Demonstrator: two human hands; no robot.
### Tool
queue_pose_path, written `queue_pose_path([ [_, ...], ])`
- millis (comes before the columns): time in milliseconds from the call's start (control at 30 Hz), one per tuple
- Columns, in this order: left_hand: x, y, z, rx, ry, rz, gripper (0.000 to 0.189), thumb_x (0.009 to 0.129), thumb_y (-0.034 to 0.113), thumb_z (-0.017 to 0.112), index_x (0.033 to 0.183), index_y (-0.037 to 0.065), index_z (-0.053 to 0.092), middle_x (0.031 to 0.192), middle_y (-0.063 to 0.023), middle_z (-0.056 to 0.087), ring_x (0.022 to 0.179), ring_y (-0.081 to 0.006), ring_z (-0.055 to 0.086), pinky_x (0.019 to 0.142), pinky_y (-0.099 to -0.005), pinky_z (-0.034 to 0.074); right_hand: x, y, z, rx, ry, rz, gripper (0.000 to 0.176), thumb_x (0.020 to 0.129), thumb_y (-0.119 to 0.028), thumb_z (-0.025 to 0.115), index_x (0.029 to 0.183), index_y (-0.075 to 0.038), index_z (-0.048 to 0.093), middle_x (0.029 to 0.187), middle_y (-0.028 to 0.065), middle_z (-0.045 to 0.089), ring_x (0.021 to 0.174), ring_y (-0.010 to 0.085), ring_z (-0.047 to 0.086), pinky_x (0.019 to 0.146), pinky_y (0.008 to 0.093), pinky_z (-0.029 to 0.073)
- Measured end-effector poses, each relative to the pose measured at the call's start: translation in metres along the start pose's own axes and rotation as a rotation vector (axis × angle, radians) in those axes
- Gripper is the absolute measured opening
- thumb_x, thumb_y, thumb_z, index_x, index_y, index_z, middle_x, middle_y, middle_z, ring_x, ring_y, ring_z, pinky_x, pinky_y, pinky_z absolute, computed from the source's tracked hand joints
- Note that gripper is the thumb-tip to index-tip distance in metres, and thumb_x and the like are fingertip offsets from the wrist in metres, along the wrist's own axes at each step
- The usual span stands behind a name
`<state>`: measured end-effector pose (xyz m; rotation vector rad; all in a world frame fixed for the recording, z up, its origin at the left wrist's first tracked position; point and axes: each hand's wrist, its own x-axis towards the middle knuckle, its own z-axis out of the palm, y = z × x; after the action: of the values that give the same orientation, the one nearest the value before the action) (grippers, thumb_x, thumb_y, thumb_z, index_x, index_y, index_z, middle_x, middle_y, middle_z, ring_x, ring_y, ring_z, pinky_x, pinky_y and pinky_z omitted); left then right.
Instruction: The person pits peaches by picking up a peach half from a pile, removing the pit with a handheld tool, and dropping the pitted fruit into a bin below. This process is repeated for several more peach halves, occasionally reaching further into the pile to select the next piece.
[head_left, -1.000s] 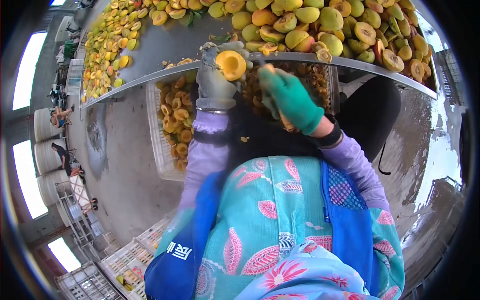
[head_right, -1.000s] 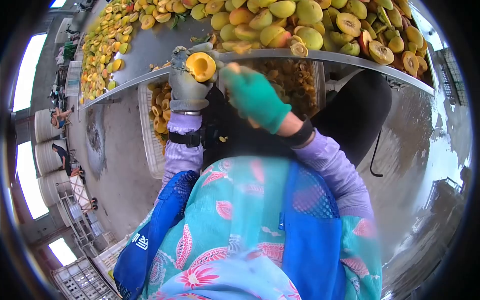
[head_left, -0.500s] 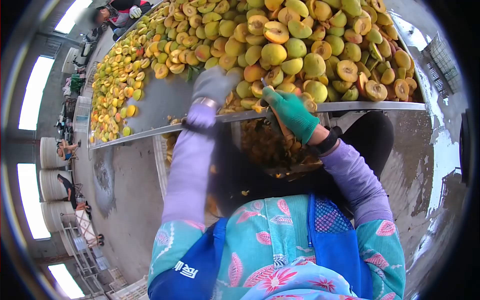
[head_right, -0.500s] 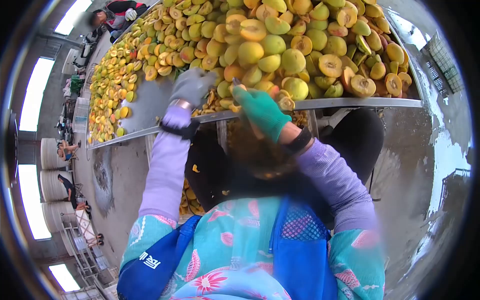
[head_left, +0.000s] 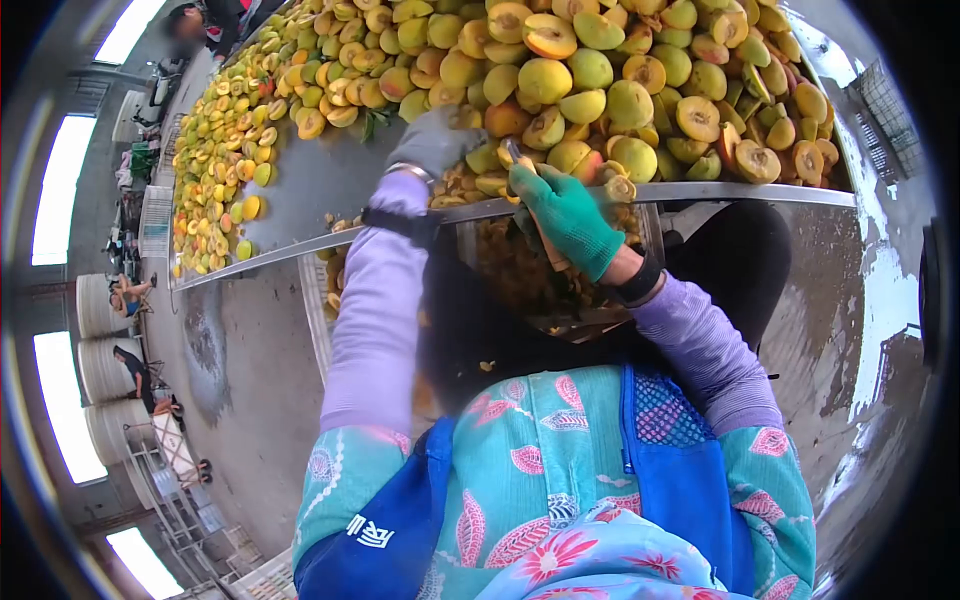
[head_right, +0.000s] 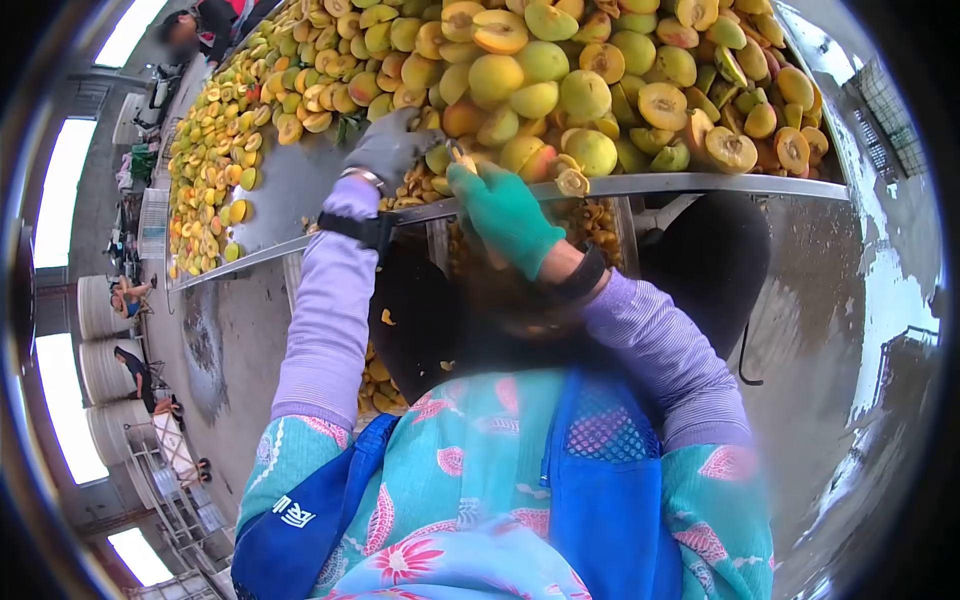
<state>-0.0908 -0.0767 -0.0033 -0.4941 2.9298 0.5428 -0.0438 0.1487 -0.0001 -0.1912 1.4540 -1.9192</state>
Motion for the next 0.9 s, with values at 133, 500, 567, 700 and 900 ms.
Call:
queue_pose_path([
  [133,0.015,-0.002,-0.011,0.064,-0.114,0.181,0.049,0.073,0.02,0.075,0.115,0.0,0.061,0.107,-0.0169,0.067,0.096,-0.0256,0.065,0.084,-0.0323,0.052,0.002,0.01,0.0,-0.062,0.073,-0.098,0.034,0.096,-0.038,0.051,0.091,-0.004,0.054,0.065,-0.0003,0.051,0.052,0.0085,0.046,0.046,0.0239,0.037],
  [500,-0.117,0.023,0.003,-0.557,0.482,0.554,0.039,0.091,0.017,0.061,0.125,0.0,0.055,0.114,-0.0128,0.062,0.094,-0.0198,0.063,0.081,-0.0295,0.052,0.031,0.007,0.027,-0.07,0.145,-0.351,0.038,0.095,-0.036,0.055,0.092,0.002,0.056,0.072,0.0024,0.056,0.068,0.0115,0.052,0.059,0.0301,0.044],
  [567,-0.116,0.024,0.016,-0.744,0.576,0.584,0.043,0.095,0.024,0.054,0.131,0.0,0.049,0.116,-0.0143,0.06,0.097,-0.0211,0.061,0.084,-0.0299,0.05,0.021,0.013,0.03,-0.179,0.149,-0.35,0.04,0.094,-0.037,0.056,0.094,0.002,0.055,0.075,0.0081,0.061,0.069,0.0157,0.058,0.061,0.0333,0.046],
  [700,-0.117,0.015,0.031,-1.971,0.01,0.224,0.059,0.098,0.046,0.041,0.135,0.0,0.043,0.119,-0.0147,0.058,0.106,-0.0238,0.057,0.095,-0.0338,0.046,-0.007,0.009,0.014,-0.651,0.02,-0.401,0.039,0.094,-0.039,0.055,0.096,0.0,0.051,0.074,0.0202,0.063,0.066,0.0329,0.063,0.059,0.0422,0.048],
  [900,-0.128,0.018,0.033,-1.731,0.137,0.12,0.044,0.101,0.036,0.037,0.116,-0.001,0.055,0.1,-0.0137,0.064,0.092,-0.023,0.063,0.083,-0.0332,0.053,-0.019,-0.006,0.01,-0.922,-0.092,-0.565,0.035,0.094,-0.037,0.055,0.09,-0.002,0.051,0.065,0.0189,0.06,0.063,0.0374,0.062,0.054,0.045,0.047],
])
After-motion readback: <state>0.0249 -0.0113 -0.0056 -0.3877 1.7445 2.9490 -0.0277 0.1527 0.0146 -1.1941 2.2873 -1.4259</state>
